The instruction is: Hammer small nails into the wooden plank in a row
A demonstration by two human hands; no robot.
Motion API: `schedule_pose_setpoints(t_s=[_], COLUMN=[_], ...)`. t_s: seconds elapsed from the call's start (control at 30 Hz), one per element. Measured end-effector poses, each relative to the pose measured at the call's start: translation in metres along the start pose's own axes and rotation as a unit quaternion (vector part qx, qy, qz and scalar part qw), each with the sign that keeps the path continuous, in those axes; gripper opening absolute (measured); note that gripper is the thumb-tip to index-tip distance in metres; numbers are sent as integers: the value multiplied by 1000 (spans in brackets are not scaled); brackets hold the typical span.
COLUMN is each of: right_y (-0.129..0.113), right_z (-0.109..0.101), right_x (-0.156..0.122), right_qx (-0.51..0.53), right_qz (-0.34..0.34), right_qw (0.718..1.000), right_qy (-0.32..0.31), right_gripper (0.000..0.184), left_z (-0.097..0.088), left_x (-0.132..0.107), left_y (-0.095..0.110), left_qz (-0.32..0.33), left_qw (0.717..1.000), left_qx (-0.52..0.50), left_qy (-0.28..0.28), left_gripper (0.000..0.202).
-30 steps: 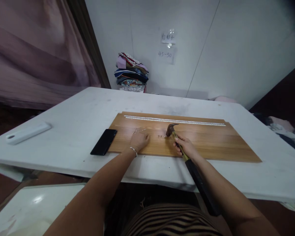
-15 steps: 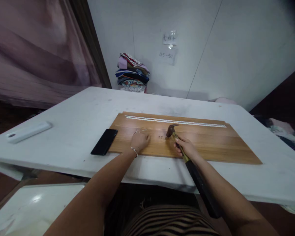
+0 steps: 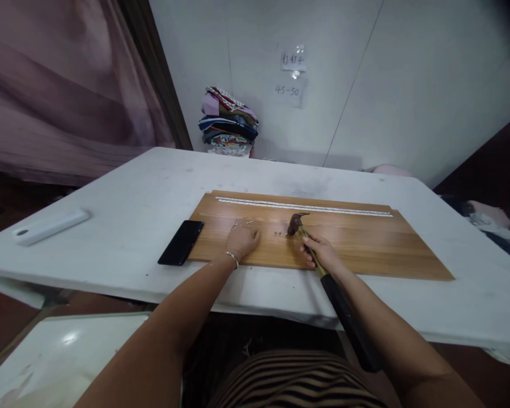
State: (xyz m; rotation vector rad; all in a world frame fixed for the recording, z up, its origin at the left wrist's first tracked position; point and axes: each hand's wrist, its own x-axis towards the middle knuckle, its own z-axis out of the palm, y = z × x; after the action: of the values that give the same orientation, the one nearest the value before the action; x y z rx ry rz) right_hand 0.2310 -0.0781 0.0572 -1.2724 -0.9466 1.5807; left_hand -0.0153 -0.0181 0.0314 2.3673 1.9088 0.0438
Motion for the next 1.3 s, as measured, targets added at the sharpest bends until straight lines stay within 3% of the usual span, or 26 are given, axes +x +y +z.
schedule_pose_setpoints(t_s=[0.53,1.3], right_y=[1,-3], right_z=[0,2], right_x=[0,-2], right_qx=[0,-7], right_qz=[-3,-3], right_qw=[1000,1000], right_qy=[-1,4], right_gripper=[41,42], left_z=[6,2], left_x=[2,1], left_y=[-2,-1], left_qz=[11,-6], left_qw=[1000,1000], left_qx=[-15,-28], left_qy=[24,5], left_gripper=[47,47])
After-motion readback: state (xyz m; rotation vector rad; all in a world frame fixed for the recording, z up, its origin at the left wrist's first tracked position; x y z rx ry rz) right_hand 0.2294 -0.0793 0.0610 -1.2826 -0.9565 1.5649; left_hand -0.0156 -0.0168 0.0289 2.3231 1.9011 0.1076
